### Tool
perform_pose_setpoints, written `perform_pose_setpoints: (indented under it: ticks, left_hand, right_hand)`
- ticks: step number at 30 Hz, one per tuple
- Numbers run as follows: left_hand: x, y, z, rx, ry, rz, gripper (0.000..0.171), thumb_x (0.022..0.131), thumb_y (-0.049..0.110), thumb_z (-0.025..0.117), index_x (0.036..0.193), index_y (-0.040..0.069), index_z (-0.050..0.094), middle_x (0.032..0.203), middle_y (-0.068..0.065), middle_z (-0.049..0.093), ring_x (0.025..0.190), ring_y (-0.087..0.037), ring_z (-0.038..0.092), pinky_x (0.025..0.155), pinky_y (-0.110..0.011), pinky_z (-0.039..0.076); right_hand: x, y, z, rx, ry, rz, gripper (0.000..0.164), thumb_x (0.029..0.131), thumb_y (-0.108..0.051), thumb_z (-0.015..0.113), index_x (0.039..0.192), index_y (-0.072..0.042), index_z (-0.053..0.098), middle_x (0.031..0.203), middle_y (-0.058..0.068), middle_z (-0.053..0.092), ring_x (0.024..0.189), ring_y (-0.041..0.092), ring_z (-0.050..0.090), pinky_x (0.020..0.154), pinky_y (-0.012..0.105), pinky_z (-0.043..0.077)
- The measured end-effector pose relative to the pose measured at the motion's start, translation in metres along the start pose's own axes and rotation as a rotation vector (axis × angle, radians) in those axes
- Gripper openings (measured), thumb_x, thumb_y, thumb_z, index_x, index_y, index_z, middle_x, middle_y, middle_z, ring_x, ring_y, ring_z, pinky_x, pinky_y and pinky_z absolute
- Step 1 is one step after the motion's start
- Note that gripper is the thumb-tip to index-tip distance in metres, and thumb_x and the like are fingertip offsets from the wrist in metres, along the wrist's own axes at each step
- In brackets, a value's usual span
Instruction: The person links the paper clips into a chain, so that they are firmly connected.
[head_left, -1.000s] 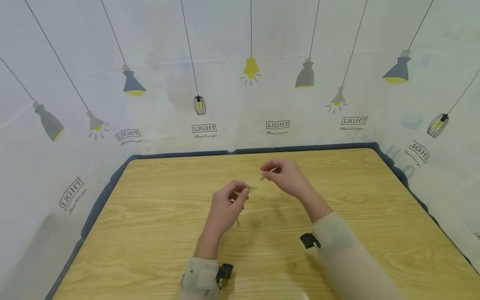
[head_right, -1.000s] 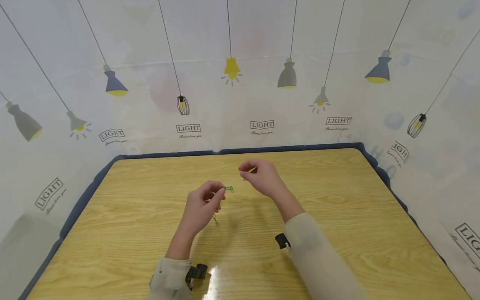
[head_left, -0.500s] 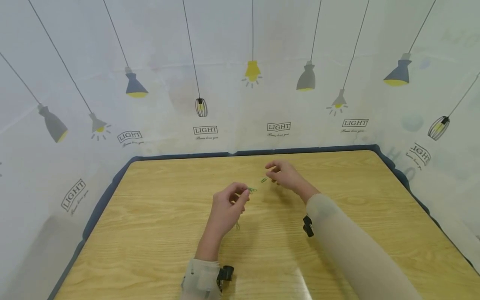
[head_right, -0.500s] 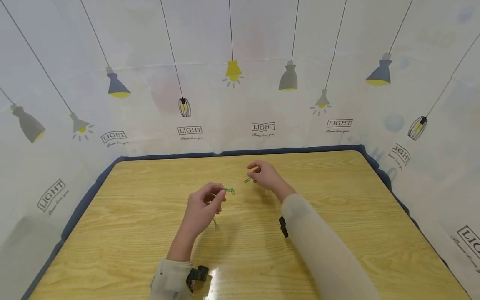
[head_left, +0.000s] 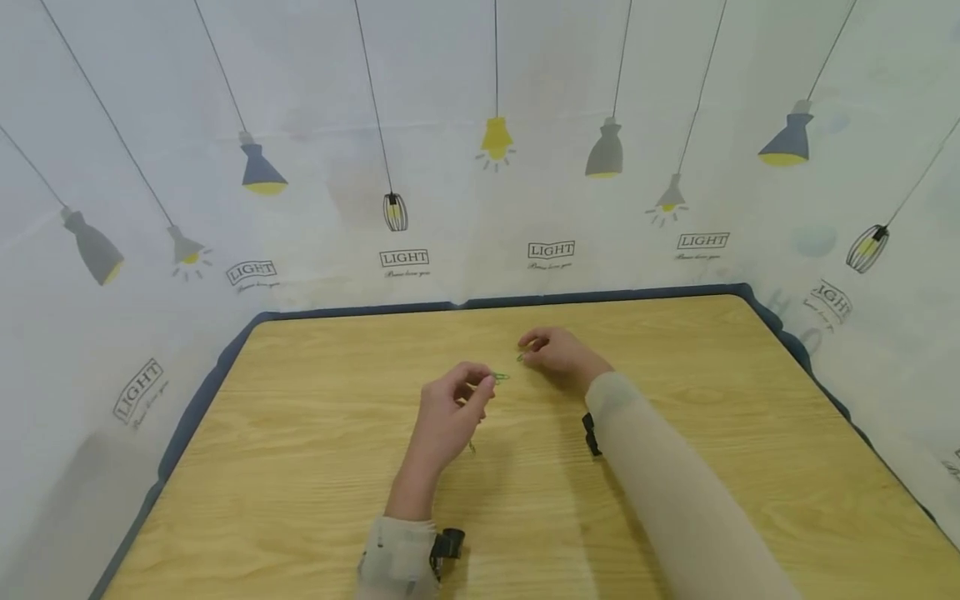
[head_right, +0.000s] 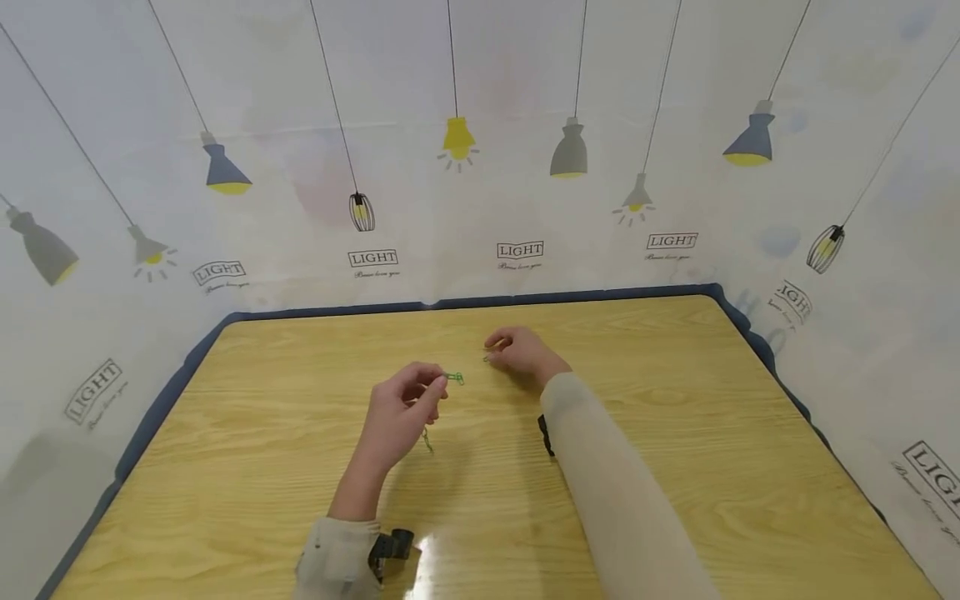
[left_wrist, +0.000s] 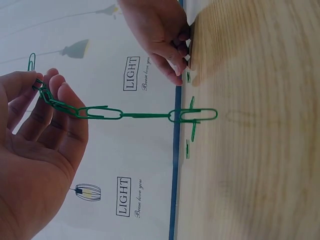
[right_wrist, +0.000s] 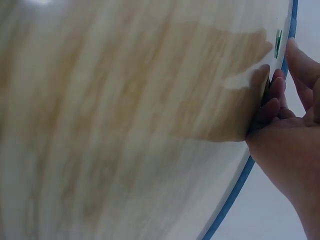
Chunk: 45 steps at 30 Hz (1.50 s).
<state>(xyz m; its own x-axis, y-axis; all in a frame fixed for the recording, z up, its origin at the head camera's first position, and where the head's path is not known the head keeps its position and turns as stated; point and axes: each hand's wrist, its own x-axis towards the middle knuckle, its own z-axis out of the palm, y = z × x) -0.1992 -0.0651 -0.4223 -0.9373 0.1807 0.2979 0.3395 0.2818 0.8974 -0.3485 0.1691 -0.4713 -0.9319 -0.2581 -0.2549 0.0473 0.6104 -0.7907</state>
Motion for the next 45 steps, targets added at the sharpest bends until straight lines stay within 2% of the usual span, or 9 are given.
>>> perform_pose_setpoints:
  ticks: [4, 8, 15, 21, 30, 37, 45]
  left_hand:
    - [0.0003, 0.0004, 0.0003, -0.008, -0.006, 0.001, 0.017, 0.110, 0.024, 0.062, 0.116, 0.015, 0.075, 0.104, -0.017, 0.075, 0.074, -0.015, 0.068, 0.064, -0.024, 0.059]
    - [0.0001, 0.0012, 0.0007, -0.007, -0.004, -0.003, 0.016, 0.110, 0.023, 0.062, 0.116, 0.015, 0.075, 0.102, -0.014, 0.075, 0.075, -0.014, 0.068, 0.065, -0.025, 0.059]
    - [0.0011, 0.0033, 0.0010, 0.003, -0.009, -0.008, 0.017, 0.110, 0.022, 0.061, 0.117, 0.014, 0.074, 0.103, -0.017, 0.075, 0.080, -0.015, 0.070, 0.066, -0.024, 0.060]
    - [0.0012, 0.0033, 0.0010, 0.006, -0.008, -0.009, 0.015, 0.110, 0.022, 0.062, 0.116, 0.015, 0.074, 0.101, -0.014, 0.075, 0.079, -0.015, 0.069, 0.066, -0.024, 0.060]
    - [0.0007, 0.0039, 0.0004, 0.021, -0.005, -0.008, 0.015, 0.110, 0.023, 0.062, 0.115, 0.016, 0.074, 0.100, -0.010, 0.075, 0.077, -0.014, 0.069, 0.066, -0.025, 0.060]
    - [0.0009, 0.0031, -0.0002, 0.024, -0.009, -0.008, 0.015, 0.110, 0.022, 0.062, 0.116, 0.015, 0.074, 0.102, -0.011, 0.075, 0.077, -0.016, 0.069, 0.066, -0.025, 0.059]
    - [0.0007, 0.0040, -0.0010, 0.019, -0.006, -0.016, 0.015, 0.109, 0.021, 0.062, 0.116, 0.014, 0.074, 0.101, -0.009, 0.074, 0.077, -0.018, 0.068, 0.065, -0.025, 0.059]
  right_hand:
    - [-0.0008, -0.0018, -0.0047, -0.025, -0.013, 0.006, 0.024, 0.102, -0.019, 0.071, 0.126, -0.014, 0.073, 0.132, 0.013, 0.062, 0.117, 0.028, 0.054, 0.110, 0.047, 0.045]
    - [-0.0016, -0.0027, -0.0058, -0.040, -0.024, -0.006, 0.024, 0.102, -0.020, 0.072, 0.124, -0.012, 0.074, 0.129, 0.013, 0.063, 0.115, 0.027, 0.054, 0.109, 0.046, 0.044]
    - [0.0009, -0.0003, -0.0023, -0.058, 0.007, -0.024, 0.019, 0.101, -0.018, 0.073, 0.117, -0.009, 0.076, 0.114, 0.009, 0.066, 0.105, 0.024, 0.054, 0.100, 0.039, 0.045]
    - [-0.0001, -0.0010, -0.0020, -0.076, 0.018, -0.019, 0.012, 0.100, -0.017, 0.074, 0.108, -0.007, 0.077, 0.114, 0.008, 0.072, 0.103, 0.021, 0.058, 0.103, 0.040, 0.047]
    - [0.0016, -0.0003, -0.0002, -0.103, 0.053, -0.010, 0.012, 0.099, -0.019, 0.077, 0.101, -0.008, 0.074, 0.104, 0.005, 0.069, 0.097, 0.021, 0.055, 0.093, 0.036, 0.046]
    - [0.0002, -0.0013, 0.0010, -0.118, 0.052, -0.002, 0.013, 0.100, -0.021, 0.076, 0.101, -0.008, 0.073, 0.106, 0.006, 0.067, 0.099, 0.021, 0.055, 0.095, 0.037, 0.046]
    - [0.0003, -0.0006, 0.0012, -0.072, 0.033, 0.019, 0.013, 0.102, -0.023, 0.073, 0.104, -0.010, 0.074, 0.109, 0.005, 0.067, 0.101, 0.021, 0.055, 0.095, 0.036, 0.045]
